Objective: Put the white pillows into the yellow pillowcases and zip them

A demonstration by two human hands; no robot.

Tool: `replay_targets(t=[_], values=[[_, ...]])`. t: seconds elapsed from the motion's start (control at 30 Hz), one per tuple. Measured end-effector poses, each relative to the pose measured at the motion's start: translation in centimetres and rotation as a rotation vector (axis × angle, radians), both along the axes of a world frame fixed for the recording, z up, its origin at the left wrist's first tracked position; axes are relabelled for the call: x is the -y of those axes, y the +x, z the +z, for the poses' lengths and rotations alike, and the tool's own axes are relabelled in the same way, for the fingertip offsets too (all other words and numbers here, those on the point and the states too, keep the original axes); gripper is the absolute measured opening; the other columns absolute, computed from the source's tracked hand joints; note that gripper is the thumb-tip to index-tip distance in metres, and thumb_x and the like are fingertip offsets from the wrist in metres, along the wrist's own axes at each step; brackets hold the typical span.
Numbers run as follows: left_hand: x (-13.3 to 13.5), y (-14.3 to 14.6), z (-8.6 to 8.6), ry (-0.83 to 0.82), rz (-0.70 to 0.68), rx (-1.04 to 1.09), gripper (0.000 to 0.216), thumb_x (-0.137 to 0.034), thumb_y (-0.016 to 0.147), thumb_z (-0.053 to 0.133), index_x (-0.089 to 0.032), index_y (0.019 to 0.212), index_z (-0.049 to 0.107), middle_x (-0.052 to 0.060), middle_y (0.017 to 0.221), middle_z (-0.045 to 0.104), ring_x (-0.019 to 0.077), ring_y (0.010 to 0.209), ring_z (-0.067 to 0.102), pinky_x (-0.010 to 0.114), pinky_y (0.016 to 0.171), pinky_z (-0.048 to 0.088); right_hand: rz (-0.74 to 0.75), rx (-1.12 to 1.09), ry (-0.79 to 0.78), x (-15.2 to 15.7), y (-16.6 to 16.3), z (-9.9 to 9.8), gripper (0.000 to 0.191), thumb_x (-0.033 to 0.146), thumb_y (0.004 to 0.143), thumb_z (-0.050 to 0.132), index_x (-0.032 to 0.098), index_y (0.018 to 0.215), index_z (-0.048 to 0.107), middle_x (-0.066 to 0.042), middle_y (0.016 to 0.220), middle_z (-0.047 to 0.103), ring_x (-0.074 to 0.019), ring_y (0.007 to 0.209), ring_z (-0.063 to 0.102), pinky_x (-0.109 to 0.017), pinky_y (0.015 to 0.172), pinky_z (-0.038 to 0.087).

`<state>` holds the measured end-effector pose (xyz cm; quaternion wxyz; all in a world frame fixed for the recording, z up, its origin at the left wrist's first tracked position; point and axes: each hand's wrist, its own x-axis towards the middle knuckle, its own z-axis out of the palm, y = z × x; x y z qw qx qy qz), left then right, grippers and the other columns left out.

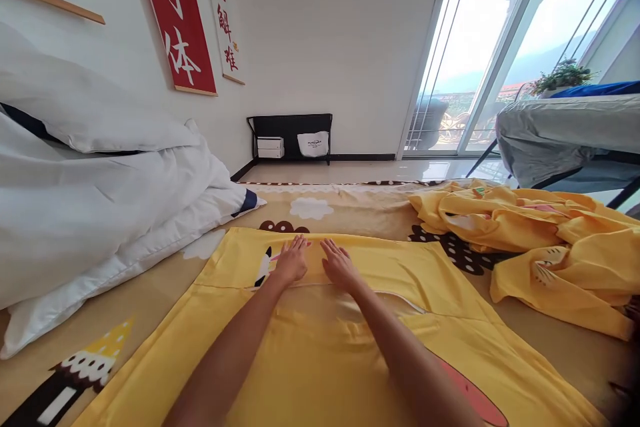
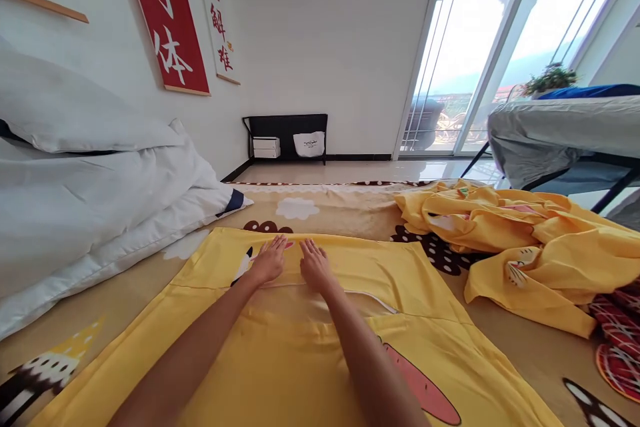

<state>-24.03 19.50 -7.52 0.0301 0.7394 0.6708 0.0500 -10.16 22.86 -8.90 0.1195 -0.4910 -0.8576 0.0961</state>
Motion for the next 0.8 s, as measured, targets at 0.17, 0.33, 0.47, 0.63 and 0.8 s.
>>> replay_targets(t=[0.17, 0.33, 0.47, 0.63, 0.8], values=[[-4.8, -6.6, -3.9, 0.005, 0.013, 0.016, 0.055, -0.041, 0.096, 0.026, -0.023, 0.148, 0.034, 0.005, 0.156, 0.025, 0.0241, 0.144, 0.024, 0.048, 0.116, 0.02, -0.044, 0.09, -0.062, -6.1, 4.3, -3.0, 0.057, 0.049, 0.095, 0.031, 0.027, 0.147, 0.035, -0.001, 0.156, 0.025, -0.0172, 0.144, 0.02, -0.041, 0.117, 0.016], [-3.0, -21.0, -5.1, 0.018, 0.414, -0.071, 0.061, -0.051, 0.095, 0.025, -0.025, 0.15, 0.028, 0.006, 0.157, 0.022, 0.0262, 0.145, 0.02, 0.055, 0.114, 0.018, -0.427, 0.202, -0.084, -9.4, 21.1, -4.0, 0.063, 0.049, 0.095, 0.018, 0.021, 0.151, 0.026, -0.005, 0.158, 0.017, -0.0194, 0.146, 0.012, -0.045, 0.117, 0.011], [-1.8, -21.7, -4.0, 0.044, 0.515, -0.139, 0.059, -0.046, 0.095, 0.027, -0.023, 0.148, 0.033, 0.009, 0.157, 0.023, 0.0282, 0.145, 0.02, 0.059, 0.114, 0.011, -0.569, 0.317, -0.068, -8.2, 24.9, -3.8, 0.066, 0.049, 0.093, 0.02, 0.018, 0.151, 0.026, -0.006, 0.158, 0.016, -0.0208, 0.146, 0.012, -0.05, 0.117, 0.012], [3.0, -17.2, -4.5, 0.105, 0.111, -0.111, 0.055, -0.047, 0.097, 0.023, -0.032, 0.15, 0.028, 0.0, 0.157, 0.023, 0.0206, 0.145, 0.02, 0.05, 0.117, 0.016, -0.21, 0.194, 0.025, -2.6, 23.1, -5.0, 0.064, 0.055, 0.093, 0.016, 0.029, 0.151, 0.023, 0.0, 0.157, 0.019, -0.0183, 0.145, 0.014, -0.046, 0.117, 0.016], [7.6, -18.6, -4.6, -0.014, 0.085, -0.027, 0.055, -0.045, 0.097, 0.022, -0.028, 0.148, 0.032, 0.002, 0.155, 0.026, 0.02, 0.144, 0.023, 0.046, 0.117, 0.021, -0.29, 0.206, -0.071, 0.2, 25.7, -5.7, 0.072, 0.061, 0.088, 0.013, 0.027, 0.151, 0.026, 0.001, 0.157, 0.02, -0.0173, 0.145, 0.011, -0.042, 0.117, 0.015]])
